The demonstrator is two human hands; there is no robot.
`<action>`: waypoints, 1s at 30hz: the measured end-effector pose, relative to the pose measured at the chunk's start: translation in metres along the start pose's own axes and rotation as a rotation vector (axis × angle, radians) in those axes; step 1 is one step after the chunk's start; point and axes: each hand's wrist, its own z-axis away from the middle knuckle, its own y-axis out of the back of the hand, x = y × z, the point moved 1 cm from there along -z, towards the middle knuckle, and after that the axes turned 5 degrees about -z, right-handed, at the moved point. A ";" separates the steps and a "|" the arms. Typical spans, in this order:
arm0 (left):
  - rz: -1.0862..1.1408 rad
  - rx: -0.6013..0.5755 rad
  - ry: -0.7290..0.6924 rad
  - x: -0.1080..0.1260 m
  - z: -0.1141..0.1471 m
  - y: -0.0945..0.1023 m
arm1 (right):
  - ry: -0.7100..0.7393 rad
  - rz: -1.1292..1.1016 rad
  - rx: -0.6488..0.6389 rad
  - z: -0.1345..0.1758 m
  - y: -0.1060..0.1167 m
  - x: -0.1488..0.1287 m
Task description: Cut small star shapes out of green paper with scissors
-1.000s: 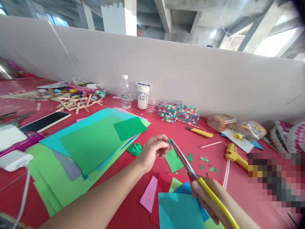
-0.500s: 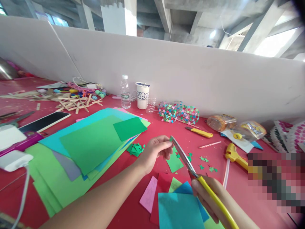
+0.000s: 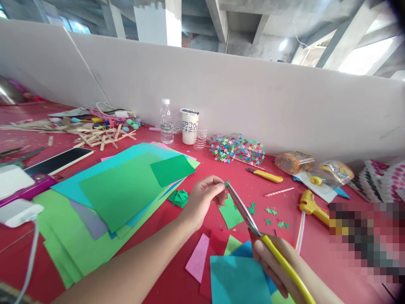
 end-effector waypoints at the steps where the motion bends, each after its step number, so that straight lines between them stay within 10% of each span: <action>1: -0.003 0.001 -0.003 0.000 0.000 0.000 | 0.000 0.001 -0.006 0.001 0.000 -0.001; 30: -0.023 0.004 0.005 -0.001 0.000 -0.001 | 0.012 0.070 0.001 -0.004 0.003 0.003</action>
